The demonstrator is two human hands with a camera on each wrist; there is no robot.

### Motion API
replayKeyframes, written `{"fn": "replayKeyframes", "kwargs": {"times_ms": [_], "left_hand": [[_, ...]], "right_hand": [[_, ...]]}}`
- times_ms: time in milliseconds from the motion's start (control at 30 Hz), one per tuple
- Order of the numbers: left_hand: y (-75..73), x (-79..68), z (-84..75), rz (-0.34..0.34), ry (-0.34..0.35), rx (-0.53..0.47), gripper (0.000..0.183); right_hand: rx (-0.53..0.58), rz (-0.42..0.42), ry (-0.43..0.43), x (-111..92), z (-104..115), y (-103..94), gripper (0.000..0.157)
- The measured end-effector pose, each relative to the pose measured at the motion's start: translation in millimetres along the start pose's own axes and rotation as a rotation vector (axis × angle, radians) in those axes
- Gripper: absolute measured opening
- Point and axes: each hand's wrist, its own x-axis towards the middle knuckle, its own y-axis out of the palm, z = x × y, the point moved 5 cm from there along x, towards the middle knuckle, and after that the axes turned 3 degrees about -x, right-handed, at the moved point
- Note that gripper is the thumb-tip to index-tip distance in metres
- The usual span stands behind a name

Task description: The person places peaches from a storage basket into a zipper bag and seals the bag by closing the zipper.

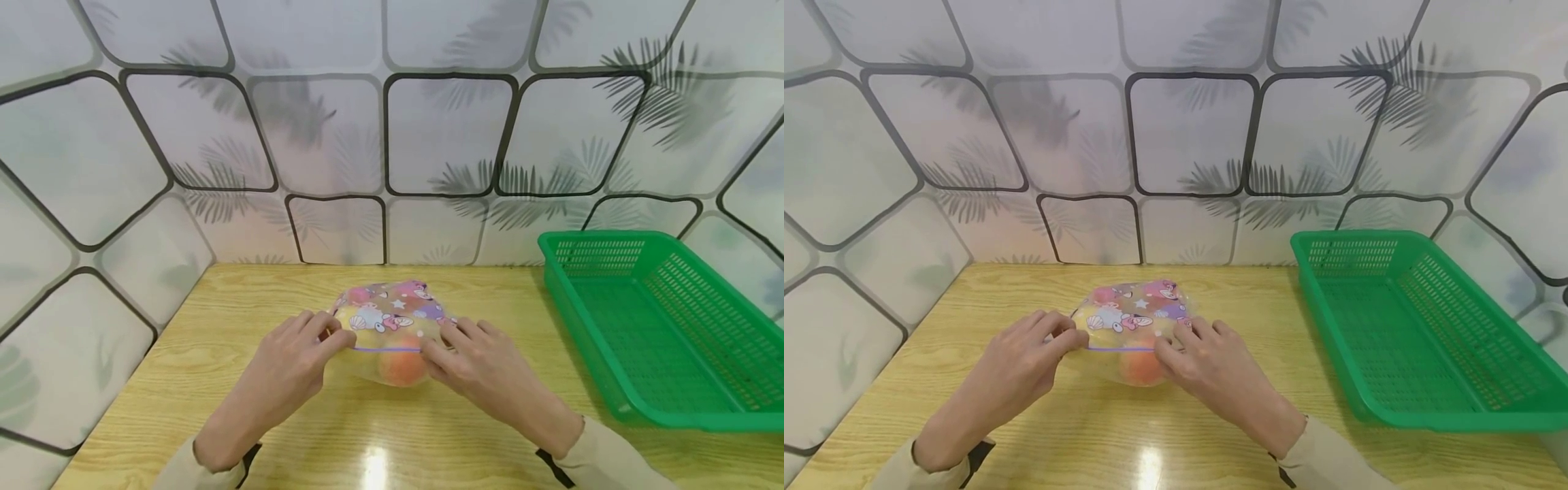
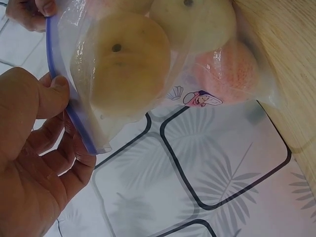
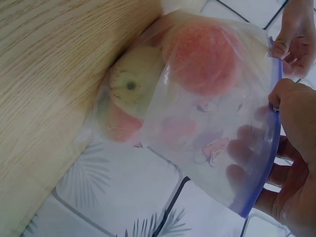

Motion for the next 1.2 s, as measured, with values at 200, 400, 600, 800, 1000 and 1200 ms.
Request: {"fn": "replayKeyframes", "kwargs": {"times_ms": [200, 400, 600, 800, 1000, 1200], "left_hand": [[-0.4, 0.9, 0.7, 0.002, 0.001, 0.0, 0.053], [-0.5, 1.2, 1.1, 0.006, 0.001, 0.006, 0.053], [-1.0, 1.1, 1.3, 0.001, 0.002, -0.003, 0.053], [-1.4, 0.9, 0.8, 0.001, 0.004, -0.006, 0.053], [-0.9, -0.2, 1.1, 0.006, -0.002, -0.004, 0.052], [-0.6, -0.4, 1.6, 0.005, 0.0, -0.001, 0.052]], "right_hand": [[0.006, -0.001, 0.008, -1.7, -3.0, 1.0, 0.039], [0.004, 0.01, 0.013, -3.2, -4.3, 1.4, 0.04], [-0.015, 0.01, 0.019, -4.4, -4.7, 0.9, 0.04], [-0.006, 0.01, 0.025, -6.1, -5.3, -0.5, 0.041], [0.009, 0.006, 0.028, -7.7, -6.9, -1.6, 0.041], [-0.006, 0.008, 0.031, -10.3, -8.3, -0.5, 0.039]]}}
